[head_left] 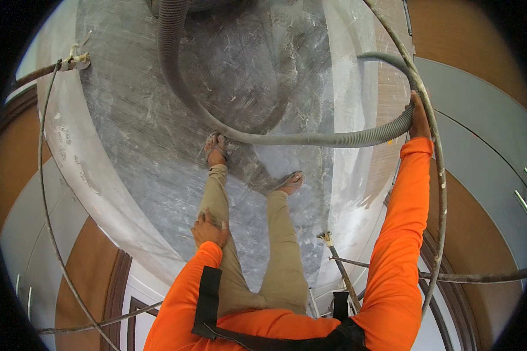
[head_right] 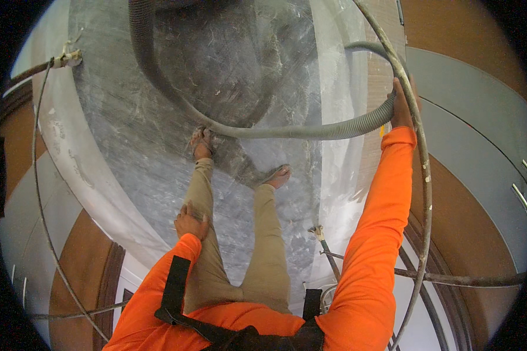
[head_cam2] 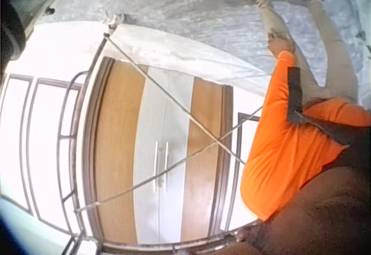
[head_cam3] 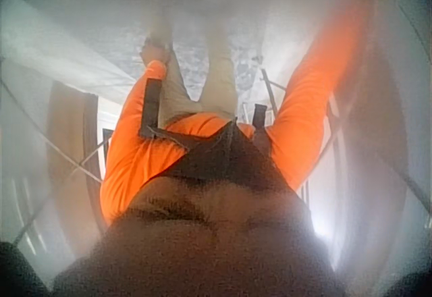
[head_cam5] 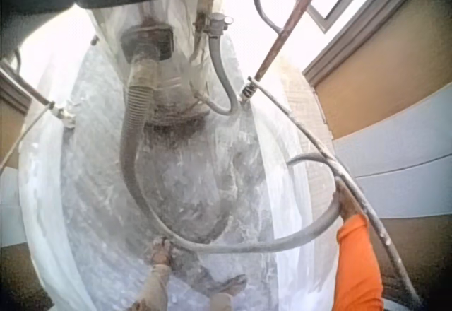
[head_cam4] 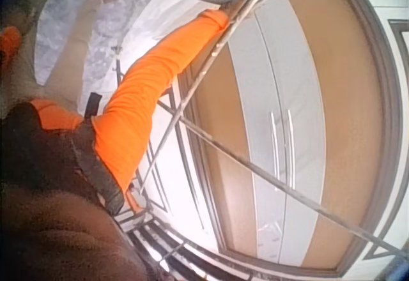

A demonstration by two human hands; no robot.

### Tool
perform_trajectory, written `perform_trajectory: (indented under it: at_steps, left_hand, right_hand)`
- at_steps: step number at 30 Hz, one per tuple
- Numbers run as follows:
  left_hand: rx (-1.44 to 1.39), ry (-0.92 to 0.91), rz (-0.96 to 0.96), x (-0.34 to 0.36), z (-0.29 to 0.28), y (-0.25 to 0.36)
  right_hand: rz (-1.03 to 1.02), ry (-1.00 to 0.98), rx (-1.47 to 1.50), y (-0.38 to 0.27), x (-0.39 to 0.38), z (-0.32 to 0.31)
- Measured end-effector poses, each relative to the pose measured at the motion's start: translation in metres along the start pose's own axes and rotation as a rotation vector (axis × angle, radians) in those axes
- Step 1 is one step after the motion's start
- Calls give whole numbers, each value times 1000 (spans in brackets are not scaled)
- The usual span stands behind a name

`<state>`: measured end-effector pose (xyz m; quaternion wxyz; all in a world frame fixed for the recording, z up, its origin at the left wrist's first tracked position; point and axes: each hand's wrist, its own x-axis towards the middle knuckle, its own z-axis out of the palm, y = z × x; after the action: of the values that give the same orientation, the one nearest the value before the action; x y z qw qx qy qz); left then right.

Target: The person uses a vacuum hose to clean dust and debris from a wall and floor surface while standing on a high platform.

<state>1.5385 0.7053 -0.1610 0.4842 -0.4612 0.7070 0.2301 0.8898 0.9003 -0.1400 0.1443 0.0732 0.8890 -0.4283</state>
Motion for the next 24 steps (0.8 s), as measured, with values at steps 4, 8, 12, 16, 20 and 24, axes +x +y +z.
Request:
perform_trajectory:
  at_steps: [4, 8, 12, 16, 20, 24]
  left_hand:
    - [1, 5, 19, -1, -1, 4]
    - [51, -1, -6, -3, 2, 9]
    - [35, 7, -17, -6, 13, 8]
    - [51, 14, -12, -8, 14, 15]
    - [87, 24, 13, -9, 14, 25]
    - [111, 47, -1, -12, 25, 25]
  right_hand:
    - [136, 40, -90, 9, 3, -9]
    - [-52, 91, -171, 34, -37, -30]
    - [-158, 89, -576, 73, -105, -77]
    - [125, 128, -445, 135, -172, -122]
    - [222, 256, -352, 230, -219, -190]
    - [503, 272, -104, 216, -265, -192]
